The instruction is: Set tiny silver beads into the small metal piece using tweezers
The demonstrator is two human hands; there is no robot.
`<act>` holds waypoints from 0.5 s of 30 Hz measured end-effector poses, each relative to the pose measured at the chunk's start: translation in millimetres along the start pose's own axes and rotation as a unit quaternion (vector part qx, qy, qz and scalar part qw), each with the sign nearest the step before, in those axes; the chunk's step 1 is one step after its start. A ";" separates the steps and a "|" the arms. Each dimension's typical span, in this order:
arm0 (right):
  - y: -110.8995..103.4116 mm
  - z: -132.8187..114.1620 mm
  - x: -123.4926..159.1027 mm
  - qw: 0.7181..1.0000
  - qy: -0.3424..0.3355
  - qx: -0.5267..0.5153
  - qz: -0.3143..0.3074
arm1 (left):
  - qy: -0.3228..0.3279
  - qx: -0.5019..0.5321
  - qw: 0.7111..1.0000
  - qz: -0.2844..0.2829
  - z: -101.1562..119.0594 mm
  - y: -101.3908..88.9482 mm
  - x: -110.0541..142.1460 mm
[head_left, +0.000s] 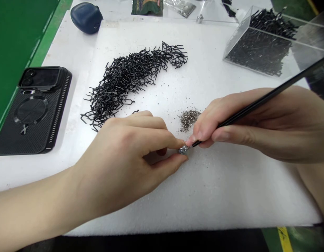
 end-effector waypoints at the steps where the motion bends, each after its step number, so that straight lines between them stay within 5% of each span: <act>1: 0.0 0.4 -0.4 1.000 0.000 -0.001 -0.002 | -0.002 -0.001 1.000 -0.003 0.1 -0.5 -0.1; 15: 0.7 -1.6 -0.4 1.000 0.002 -0.001 -0.005 | 0.001 -0.003 1.000 0.003 0.9 1.3 -1.4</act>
Point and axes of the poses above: each hand's wrist, its own x-axis away from the middle knuckle, its own y-axis out of the palm, z = x × y, the point moved 2 cm from there along -x, towards the middle knuckle, and after that the axes turned 5 degrees about z, right-handed, at the moved point
